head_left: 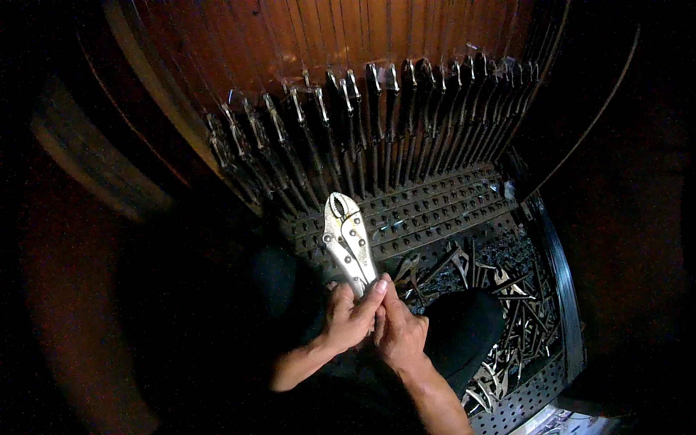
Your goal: The person organizes locking pliers by picking them up from a pile on the floor and hanging them on a wall-mounted rack. They adjust the pliers and place them in available slots, repeating the process for multiple tools.
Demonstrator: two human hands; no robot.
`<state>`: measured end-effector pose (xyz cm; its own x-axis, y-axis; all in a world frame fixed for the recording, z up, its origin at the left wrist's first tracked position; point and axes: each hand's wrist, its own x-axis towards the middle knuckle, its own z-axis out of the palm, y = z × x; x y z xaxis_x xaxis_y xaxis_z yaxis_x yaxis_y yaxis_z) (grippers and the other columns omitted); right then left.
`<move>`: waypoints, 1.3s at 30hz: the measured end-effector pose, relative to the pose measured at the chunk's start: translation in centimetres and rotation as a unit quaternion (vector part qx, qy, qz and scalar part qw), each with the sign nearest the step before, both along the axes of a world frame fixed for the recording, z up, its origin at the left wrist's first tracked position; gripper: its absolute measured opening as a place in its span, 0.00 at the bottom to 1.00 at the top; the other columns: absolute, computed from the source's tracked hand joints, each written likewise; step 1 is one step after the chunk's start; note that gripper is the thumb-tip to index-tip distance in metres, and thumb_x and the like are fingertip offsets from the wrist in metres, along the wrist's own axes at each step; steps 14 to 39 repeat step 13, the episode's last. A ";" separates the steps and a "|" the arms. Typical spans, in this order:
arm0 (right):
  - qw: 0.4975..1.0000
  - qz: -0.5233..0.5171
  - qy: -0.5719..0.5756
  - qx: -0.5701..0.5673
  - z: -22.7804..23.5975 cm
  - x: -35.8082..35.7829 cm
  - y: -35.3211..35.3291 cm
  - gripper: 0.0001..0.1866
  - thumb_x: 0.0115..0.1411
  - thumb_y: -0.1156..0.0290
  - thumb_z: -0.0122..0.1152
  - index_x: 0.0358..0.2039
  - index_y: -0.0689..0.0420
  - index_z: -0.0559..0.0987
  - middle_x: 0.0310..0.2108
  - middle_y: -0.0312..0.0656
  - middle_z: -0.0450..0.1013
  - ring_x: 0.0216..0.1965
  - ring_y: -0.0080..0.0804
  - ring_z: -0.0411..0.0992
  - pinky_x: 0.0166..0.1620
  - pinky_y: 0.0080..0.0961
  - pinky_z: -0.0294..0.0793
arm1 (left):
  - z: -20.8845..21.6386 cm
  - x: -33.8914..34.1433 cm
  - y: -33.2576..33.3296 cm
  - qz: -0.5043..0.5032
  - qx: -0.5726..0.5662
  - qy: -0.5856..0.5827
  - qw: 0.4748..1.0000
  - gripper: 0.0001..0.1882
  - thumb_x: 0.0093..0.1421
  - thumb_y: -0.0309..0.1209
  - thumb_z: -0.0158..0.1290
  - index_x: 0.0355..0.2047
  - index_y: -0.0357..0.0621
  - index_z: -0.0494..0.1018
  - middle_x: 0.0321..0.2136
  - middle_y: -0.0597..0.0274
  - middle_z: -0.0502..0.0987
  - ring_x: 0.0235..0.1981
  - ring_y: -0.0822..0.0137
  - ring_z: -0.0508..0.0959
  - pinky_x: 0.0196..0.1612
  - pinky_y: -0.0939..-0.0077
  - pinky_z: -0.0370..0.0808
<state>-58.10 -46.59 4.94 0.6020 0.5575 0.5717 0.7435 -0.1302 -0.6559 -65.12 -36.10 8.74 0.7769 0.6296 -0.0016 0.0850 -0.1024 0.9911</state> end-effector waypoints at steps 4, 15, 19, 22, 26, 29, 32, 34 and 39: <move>1.000 0.007 0.019 -0.022 0.6 0.2 -0.3 0.26 0.62 0.76 0.59 0.63 0.58 0.72 0.29 0.51 0.79 0.23 0.42 0.78 0.27 0.33 0.78 | 1.5 -0.4 0.3 0.026 -0.079 0.004 0.997 0.11 0.69 0.39 0.55 0.36 0.45 0.79 0.17 0.79 0.69 0.16 0.84 0.63 0.19 0.84 0.60; 0.996 0.054 0.038 0.057 0.9 1.2 -2.0 0.41 0.61 0.64 0.65 0.71 0.56 0.57 0.37 0.53 0.80 0.29 0.48 0.81 0.31 0.33 0.81 | 1.7 -3.3 1.3 -0.126 -0.336 -0.035 0.933 0.21 0.69 0.36 0.54 0.60 0.43 0.71 0.47 0.64 0.78 0.47 0.76 0.73 0.48 0.78 0.71; 0.996 0.054 0.038 0.057 0.9 1.2 -2.0 0.41 0.61 0.64 0.65 0.71 0.56 0.57 0.37 0.53 0.80 0.29 0.48 0.81 0.31 0.33 0.81 | 1.7 -3.3 1.3 -0.126 -0.336 -0.035 0.933 0.21 0.69 0.36 0.54 0.60 0.43 0.71 0.47 0.64 0.78 0.47 0.76 0.73 0.48 0.78 0.71; 0.996 0.054 0.038 0.057 0.9 1.2 -2.0 0.41 0.61 0.64 0.65 0.71 0.56 0.57 0.37 0.53 0.80 0.29 0.48 0.81 0.31 0.33 0.81 | 1.7 -3.3 1.3 -0.126 -0.336 -0.035 0.933 0.21 0.69 0.36 0.54 0.60 0.43 0.71 0.47 0.64 0.78 0.47 0.76 0.73 0.48 0.78 0.71; 0.996 0.054 0.038 0.057 0.9 1.2 -2.0 0.41 0.61 0.64 0.65 0.71 0.56 0.57 0.37 0.53 0.80 0.29 0.48 0.81 0.31 0.33 0.81 | 1.7 -3.3 1.3 -0.126 -0.336 -0.035 0.933 0.21 0.69 0.36 0.54 0.60 0.43 0.71 0.47 0.64 0.78 0.47 0.76 0.73 0.48 0.78 0.71; 0.996 0.054 0.038 0.057 0.9 1.2 -2.0 0.41 0.61 0.64 0.65 0.71 0.56 0.57 0.37 0.53 0.80 0.29 0.48 0.81 0.31 0.33 0.81 | 1.7 -3.3 1.3 -0.126 -0.336 -0.035 0.933 0.21 0.69 0.36 0.54 0.60 0.43 0.71 0.47 0.64 0.78 0.47 0.76 0.73 0.48 0.78 0.71; 0.996 0.054 0.038 0.057 0.9 1.2 -2.0 0.41 0.61 0.64 0.65 0.71 0.56 0.57 0.37 0.53 0.80 0.29 0.48 0.81 0.31 0.33 0.81 | 1.7 -3.3 1.3 -0.126 -0.336 -0.035 0.933 0.21 0.69 0.36 0.54 0.60 0.43 0.71 0.47 0.64 0.78 0.47 0.76 0.73 0.48 0.78 0.71; 0.996 0.054 0.038 0.057 0.9 1.2 -2.0 0.41 0.61 0.64 0.65 0.71 0.56 0.57 0.37 0.53 0.80 0.29 0.48 0.81 0.31 0.33 0.81 | 1.7 -3.3 1.3 -0.126 -0.336 -0.035 0.933 0.21 0.69 0.36 0.54 0.60 0.43 0.71 0.47 0.64 0.78 0.47 0.76 0.73 0.48 0.78 0.71; 0.996 0.054 0.038 0.057 0.9 1.2 -2.0 0.41 0.61 0.64 0.65 0.71 0.56 0.57 0.37 0.53 0.80 0.29 0.48 0.81 0.31 0.33 0.81 | 1.7 -3.3 1.3 -0.126 -0.336 -0.035 0.933 0.21 0.69 0.36 0.54 0.60 0.43 0.71 0.47 0.64 0.78 0.47 0.76 0.73 0.48 0.78 0.71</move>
